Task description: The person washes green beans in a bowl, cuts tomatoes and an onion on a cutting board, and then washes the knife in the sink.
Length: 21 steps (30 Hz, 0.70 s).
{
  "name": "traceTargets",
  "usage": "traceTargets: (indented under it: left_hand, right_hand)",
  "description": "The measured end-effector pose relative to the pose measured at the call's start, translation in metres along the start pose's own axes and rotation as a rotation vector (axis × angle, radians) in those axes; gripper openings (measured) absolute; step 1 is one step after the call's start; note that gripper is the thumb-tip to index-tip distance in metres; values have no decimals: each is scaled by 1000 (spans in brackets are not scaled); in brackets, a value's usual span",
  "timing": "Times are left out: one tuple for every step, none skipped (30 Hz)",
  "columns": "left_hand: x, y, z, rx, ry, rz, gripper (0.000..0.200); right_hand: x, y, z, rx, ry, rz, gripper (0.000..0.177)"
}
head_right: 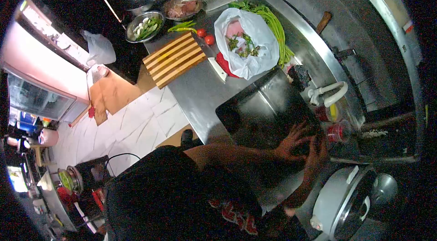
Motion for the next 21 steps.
traceTargets:
  left_hand:
    - [1, 0, -2, -30, 1, -17, 72]
    - [2, 1, -4, -39, -4, -22, 72]
    - [7, 4, -4, -41, -11, 6, 72]
    - [14, 5, -6, -41, -16, 32, 72]
    - [22, 6, -9, -45, -19, 25, 72]
    - [35, 11, -9, -59, -58, 20, 72]
    - [46, 14, -11, -75, -99, 11, 73]
    - [54, 12, -13, -85, -106, 4, 73]
    - [62, 14, -14, -176, -60, -77, 72]
    - [71, 16, -16, -266, -13, -158, 71]
    - [80, 16, -17, -276, -21, -167, 71]
    - [92, 21, -15, -223, -165, -125, 67]
    - [101, 22, -14, -172, -309, -77, 62]
    - [108, 21, -15, -192, -327, -73, 62]
    - [113, 17, -13, -231, -432, -53, 59]
    - [118, 13, -8, -281, -542, -26, 56]
    - [120, 8, -7, -290, -630, 21, 61]
    - [129, 7, -3, -339, -661, 37, 61]
    - [136, 5, -2, -309, -780, 77, 66]
    - [143, 2, -6, -265, -897, 117, 70]
    - [158, 6, -6, -243, -949, 136, 78]
  right_hand:
    - [0, -6, -4, -33, 9, -93, 45]
    - [-2, -13, -8, -67, 18, -186, 45]
    - [-5, -21, -12, -70, 29, -189, 45]
    - [-8, -30, -15, -49, 42, -148, 46]
    - [-13, -38, -20, -30, 52, -108, 47]
    - [-18, -45, -21, -32, 61, -109, 47]
    - [-23, -49, -24, -69, 87, -92, 48]
    - [-26, -53, -27, -106, 114, -76, 49]
    - [-30, -57, -30, -114, 127, -77, 49]
    - [-35, -57, -32, -134, 161, 10, 50]
    - [-38, -55, -35, -153, 197, 98, 51]
    - [-42, -49, -38, -169, 234, 188, 52]
    - [-43, -19, -40, -214, 269, 274, 53]
    - [-49, 0, -46, -211, 294, 288, 53]
    - [-57, 15, -51, -299, 400, 380, 54]
    - [-63, 22, -55, -379, 513, 482, 55]
    - [-70, 19, -60, -364, 567, 512, 55]
    - [-81, 11, -63, -458, 485, 603, 52]
    - [-92, 7, -67, -550, 391, 692, 49]
    - [-105, 15, -70, -544, 424, 719, 49]
    - [-125, 24, -67, -427, 464, 940, 54]
Point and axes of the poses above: each hand's wrist, its own z-axis towards the middle knuckle, its own x-axis out of the back of the hand, y = z × x, the point moved 2 cm from there along z, towards the middle knuckle, and after that the axes turned 15 degrees about -y, right-handed, at the moved point
